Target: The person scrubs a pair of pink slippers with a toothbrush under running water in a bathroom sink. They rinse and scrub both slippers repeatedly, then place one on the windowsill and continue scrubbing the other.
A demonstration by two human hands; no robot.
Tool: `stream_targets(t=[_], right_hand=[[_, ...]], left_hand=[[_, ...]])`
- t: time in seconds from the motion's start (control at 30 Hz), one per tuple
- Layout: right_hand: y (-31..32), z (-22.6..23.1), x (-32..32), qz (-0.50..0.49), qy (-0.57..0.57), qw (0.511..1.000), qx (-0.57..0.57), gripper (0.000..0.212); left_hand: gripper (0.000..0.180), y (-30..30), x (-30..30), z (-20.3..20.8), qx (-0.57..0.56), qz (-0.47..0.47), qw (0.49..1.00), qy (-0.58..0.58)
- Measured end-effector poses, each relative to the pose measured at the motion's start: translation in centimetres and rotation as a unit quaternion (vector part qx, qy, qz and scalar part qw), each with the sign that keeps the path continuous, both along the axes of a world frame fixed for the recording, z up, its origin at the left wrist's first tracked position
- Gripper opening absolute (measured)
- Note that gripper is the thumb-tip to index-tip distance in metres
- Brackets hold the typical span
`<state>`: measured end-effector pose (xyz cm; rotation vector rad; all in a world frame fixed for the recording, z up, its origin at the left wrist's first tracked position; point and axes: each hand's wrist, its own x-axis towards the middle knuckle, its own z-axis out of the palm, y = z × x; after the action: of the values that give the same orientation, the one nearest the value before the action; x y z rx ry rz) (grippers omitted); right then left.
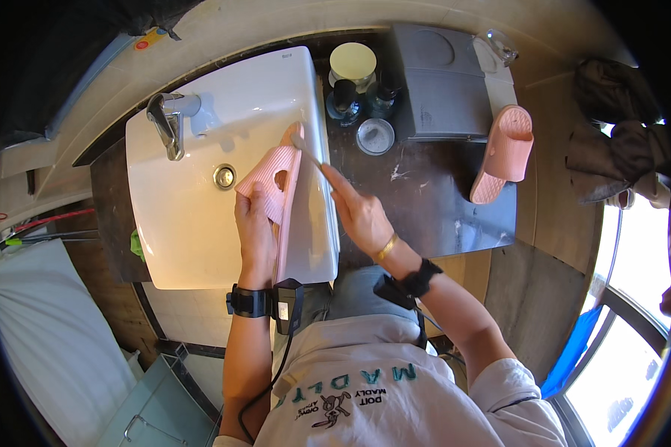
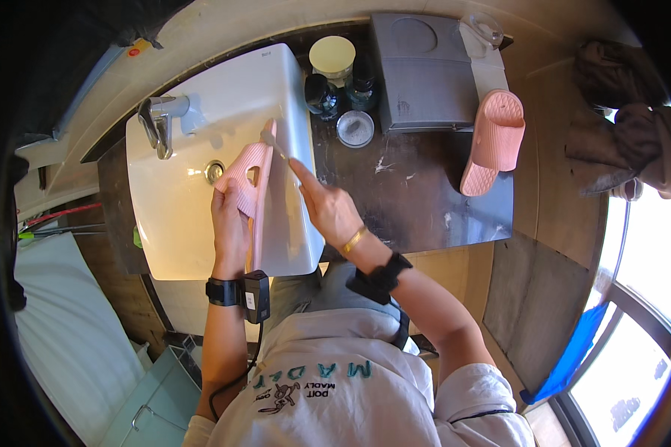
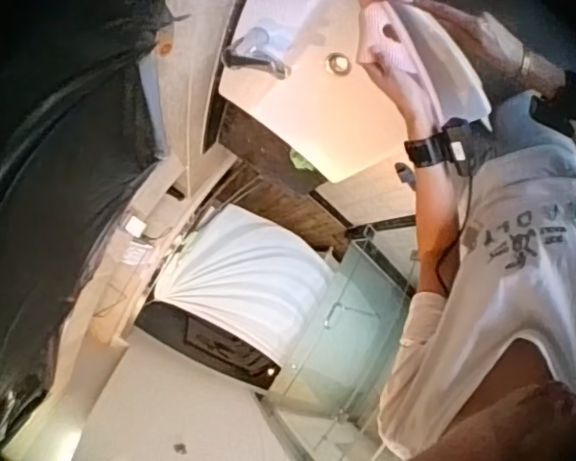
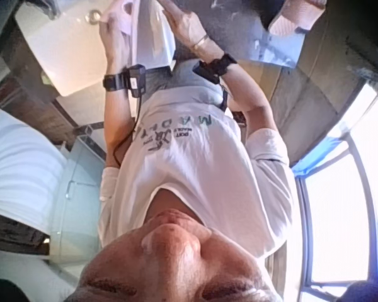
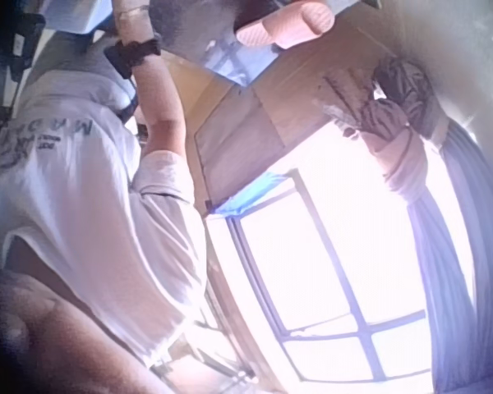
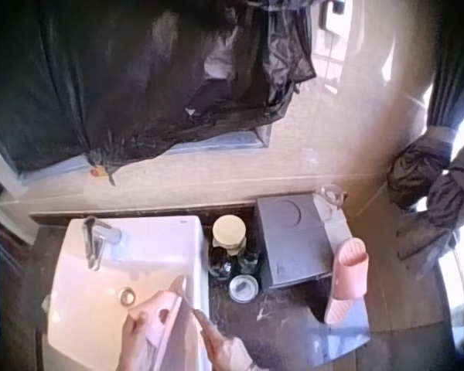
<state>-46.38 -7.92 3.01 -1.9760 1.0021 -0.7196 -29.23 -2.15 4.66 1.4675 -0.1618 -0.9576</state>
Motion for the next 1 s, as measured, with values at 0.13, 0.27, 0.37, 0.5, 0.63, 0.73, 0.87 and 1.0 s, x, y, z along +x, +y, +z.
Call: stream_targets(t=[0.13, 0.27, 0.37, 0.5, 0.63, 0.73, 0.87, 1.0], right_hand=[[0.6, 0.4, -0.2, 0.121, -0.044, 0.991, -0.032, 0.056], [0.5, 0.3, 0.0, 0.096, -0.021, 0.993, -0.063, 0.058], [0.6, 0.1, -0.1, 0.072, 0.013, 0.997, -0.019, 0.057], [1.8, -0.3, -0.8, 0.18, 0.074, 0.98, 0.036, 0.056], [2.4, -1.3, -1.4, 0.1, 0.068, 0.992, -0.024, 0.066], [2.6, -1.6, -1.7, 0.158, 0.045, 0.986, -0.008, 0.064], [3.2, -0.9, -3.1, 0.26, 0.143, 0.953, 0.064, 0.067], [0.8, -1.0, -3.4, 0.145, 0.132, 0.98, 0.034, 0.052]], left_hand=[[0.028, 0.4, 0.6, -0.4, -0.008, 0.018, 0.999, 0.027], [0.029, 0.6, 0.8, -1.0, 0.011, 0.013, 1.0, 0.025], [0.03, 0.9, 1.0, -1.3, 0.005, -0.002, 1.0, 0.028], [0.029, 1.0, 1.4, -1.9, 0.013, -0.003, 0.999, 0.048], [0.027, 1.1, 1.1, -2.4, 0.054, -0.005, 0.998, 0.037], [0.029, 1.1, 1.1, -2.2, 0.08, -0.017, 0.996, 0.028], [0.028, 1.5, 1.4, -1.9, 0.096, 0.003, 0.994, 0.047], [0.032, 2.7, 1.6, -1.9, 0.109, -0.061, 0.992, -0.019]])
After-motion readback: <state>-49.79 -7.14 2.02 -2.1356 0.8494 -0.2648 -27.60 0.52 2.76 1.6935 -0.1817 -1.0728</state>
